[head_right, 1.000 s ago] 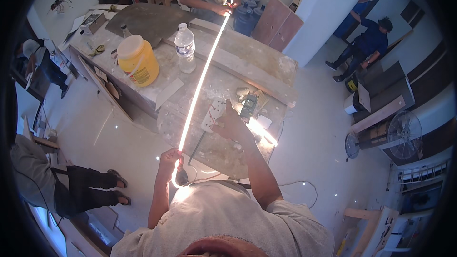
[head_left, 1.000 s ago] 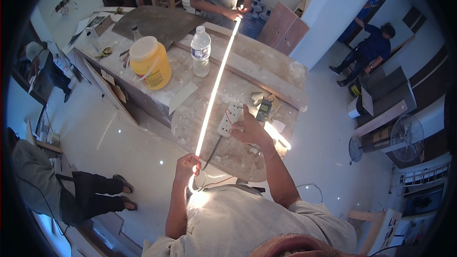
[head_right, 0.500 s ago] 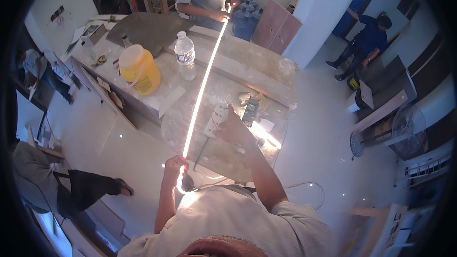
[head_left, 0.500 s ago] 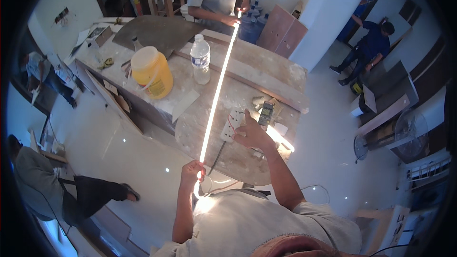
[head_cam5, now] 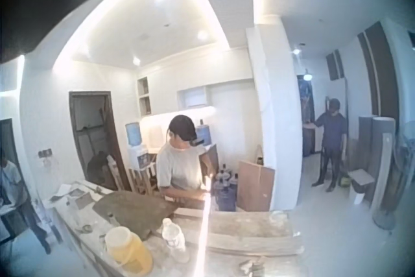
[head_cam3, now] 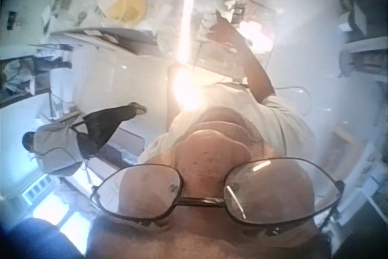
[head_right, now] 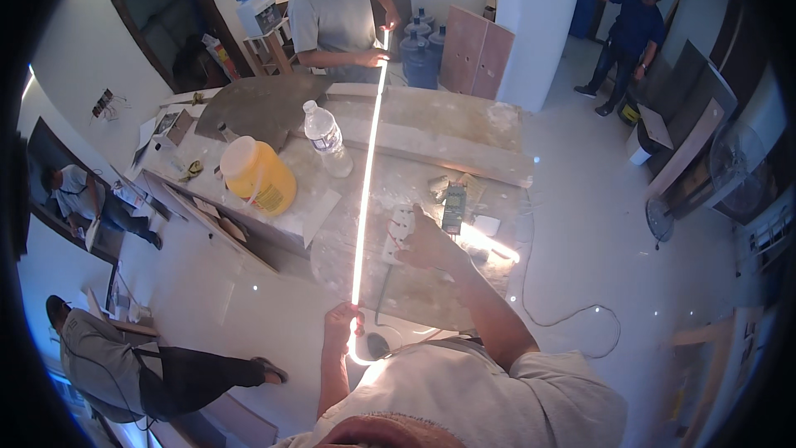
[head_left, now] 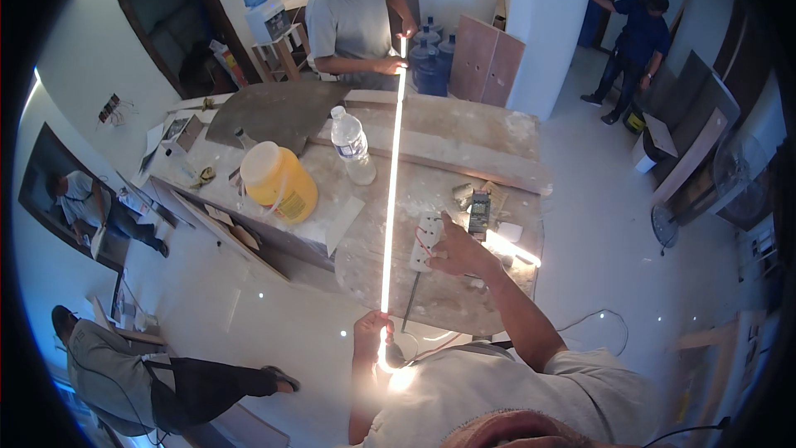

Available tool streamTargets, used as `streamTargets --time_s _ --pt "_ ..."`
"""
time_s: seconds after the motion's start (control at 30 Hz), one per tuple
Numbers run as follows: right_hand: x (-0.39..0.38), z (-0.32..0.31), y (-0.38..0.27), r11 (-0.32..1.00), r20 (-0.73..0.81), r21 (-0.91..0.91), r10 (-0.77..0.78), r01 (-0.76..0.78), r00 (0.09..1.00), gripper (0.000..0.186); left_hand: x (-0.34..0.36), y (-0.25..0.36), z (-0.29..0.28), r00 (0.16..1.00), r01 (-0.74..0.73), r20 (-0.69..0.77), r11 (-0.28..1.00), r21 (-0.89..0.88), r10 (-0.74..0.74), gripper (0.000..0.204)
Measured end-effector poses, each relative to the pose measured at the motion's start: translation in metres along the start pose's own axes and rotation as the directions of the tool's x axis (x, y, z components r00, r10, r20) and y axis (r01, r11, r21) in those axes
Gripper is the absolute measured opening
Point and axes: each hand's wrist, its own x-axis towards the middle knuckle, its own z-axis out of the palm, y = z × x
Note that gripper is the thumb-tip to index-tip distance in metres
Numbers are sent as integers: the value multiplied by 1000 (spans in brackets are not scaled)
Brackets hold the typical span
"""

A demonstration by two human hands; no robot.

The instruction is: The person prepares and tests a light strip by connecting wires to a terminal block using a screwdriver and plugging a power supply into an extension cord.

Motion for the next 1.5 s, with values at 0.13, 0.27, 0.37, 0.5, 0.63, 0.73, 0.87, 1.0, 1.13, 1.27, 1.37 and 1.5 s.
streamTargets --time_s 0.13,0.27,0.37,0.5,0.63,0.73,0.87,1.0,1.13,1.27,1.37,1.5 --pt "0 5 9 999 -35 -35 -4 3 999 54 5 -3 -3 1000 14 19 1000 5 -14 20" --pt "-1 1 5 999 -27 -52 -11 10 1000 54 7 -5 -6 999 19 41 1000 -9 -18 19" --pt "0 -1 -3 998 -7 -56 -25 24 1000 55 3 -7 -9 1000 -3 5 1000 12 3 21" --pt "6 10 10 1000 -14 -18 -7 6 1000 56 2 -3 -7 1000 4 2 1000 27 -4 21" --pt "5 9 13 998 14 -27 50 -49 999 53 2 -2 -3 1000 2 6 999 43 -2 20" --pt "5 9 8 988 -10 133 81 -79 997 63 0 -6 -4 1000 0 -2 1000 24 0 19" --pt "3 9 7 996 -69 79 47 -42 997 91 3 -9 -5 1000 -2 4 999 33 1 19" --pt "-1 -2 -2 989 -14 131 75 -73 997 91 4 -8 -6 1000 8 -2 999 43 -8 19" --pt "-1 1 -1 974 -9 196 115 -111 993 95 4 -8 -7 1000 0 9 999 43 0 20" --pt "3 11 12 997 -91 73 46 -39 995 113 6 -7 -5 1000 -18 22 996 82 16 22" --pt "6 10 2 994 -65 106 31 -24 997 118 1 -10 -11 1000 -22 -5 998 64 23 23" --pt "6 12 12 1000 -103 -5 1 -1 995 118 7 -11 -11 1000 -2 11 999 42 2 24"
